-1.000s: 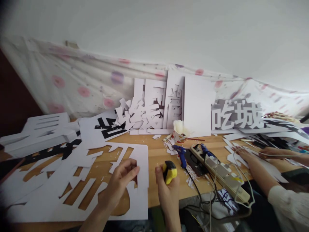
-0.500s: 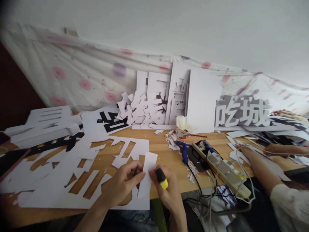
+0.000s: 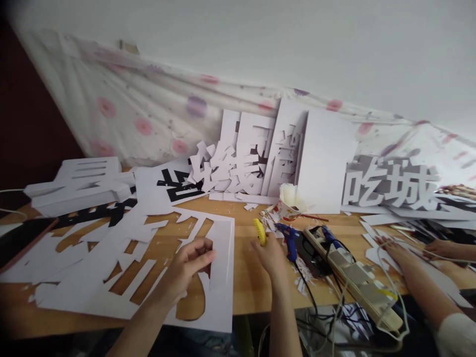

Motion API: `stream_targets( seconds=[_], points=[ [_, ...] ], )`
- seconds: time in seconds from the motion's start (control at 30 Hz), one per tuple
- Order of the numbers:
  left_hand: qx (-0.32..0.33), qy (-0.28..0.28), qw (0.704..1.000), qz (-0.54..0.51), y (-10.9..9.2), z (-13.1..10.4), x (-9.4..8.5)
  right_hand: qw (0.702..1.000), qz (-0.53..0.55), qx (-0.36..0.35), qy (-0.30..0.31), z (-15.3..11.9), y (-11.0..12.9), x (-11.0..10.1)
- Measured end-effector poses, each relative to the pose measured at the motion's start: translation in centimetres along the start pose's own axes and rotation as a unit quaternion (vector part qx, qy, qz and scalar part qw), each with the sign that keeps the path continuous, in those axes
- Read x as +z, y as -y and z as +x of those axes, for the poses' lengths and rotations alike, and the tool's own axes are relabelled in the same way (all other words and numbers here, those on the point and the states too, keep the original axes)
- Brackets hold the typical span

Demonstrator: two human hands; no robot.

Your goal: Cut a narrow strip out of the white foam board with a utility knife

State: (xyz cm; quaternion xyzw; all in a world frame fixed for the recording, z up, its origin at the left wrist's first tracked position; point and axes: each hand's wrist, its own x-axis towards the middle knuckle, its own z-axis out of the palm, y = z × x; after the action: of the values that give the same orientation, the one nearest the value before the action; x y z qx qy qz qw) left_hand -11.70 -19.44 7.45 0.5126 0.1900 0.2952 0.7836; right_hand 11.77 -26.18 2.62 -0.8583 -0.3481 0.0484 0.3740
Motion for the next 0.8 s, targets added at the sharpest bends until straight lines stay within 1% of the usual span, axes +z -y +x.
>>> stream_targets(
  seconds=[0.1,0.2,0.27,0.37,0.47,0.5,0.53,0.6,0.7,0.8],
  points=[
    [0.001,-0.026,1.0,-0.01,0.1,0.5,-0.2,0.999,-0.031,0.005,0.009,0.5,-0.6,2.3],
    [-0.001,-0.032,0.999,-0.017,0.2,0.9,-0.4,0.999,-0.042,0.0,0.007,0.6,-0.6,3.5],
    [-0.005,-0.028,0.999,-0.022,0.3,1.1,-0.6,0.999,-0.041,-0.007,-0.005,0.5,0.0,3.4],
    [-0.019,-0.021,0.999,-0.035,0.3,1.2,-0.9,0.999,-0.014,-0.035,-0.017,-0.4,2.3,2.0],
    [-0.033,-0.009,0.998,-0.048,0.4,1.1,-0.8,0.992,0.067,-0.102,0.01,-2.6,5.8,0.3],
    [-0.034,-0.004,0.998,-0.049,0.4,1.0,-0.8,0.979,0.146,-0.136,0.031,-3.5,7.0,0.0],
    [-0.035,0.003,0.998,-0.049,0.4,0.9,-0.6,0.965,0.207,-0.154,0.042,-4.4,8.0,-0.2],
    [-0.036,0.019,0.998,-0.053,0.2,0.7,-0.3,0.947,0.277,-0.159,0.034,-5.8,9.6,0.0],
    [-0.045,0.028,0.997,-0.058,-0.3,0.2,0.0,0.939,0.316,-0.14,-0.002,-6.9,10.4,0.6],
    [-0.063,0.038,0.996,-0.058,-0.6,0.0,0.1,0.93,0.348,-0.119,-0.016,-7.1,10.3,1.0]
  ],
)
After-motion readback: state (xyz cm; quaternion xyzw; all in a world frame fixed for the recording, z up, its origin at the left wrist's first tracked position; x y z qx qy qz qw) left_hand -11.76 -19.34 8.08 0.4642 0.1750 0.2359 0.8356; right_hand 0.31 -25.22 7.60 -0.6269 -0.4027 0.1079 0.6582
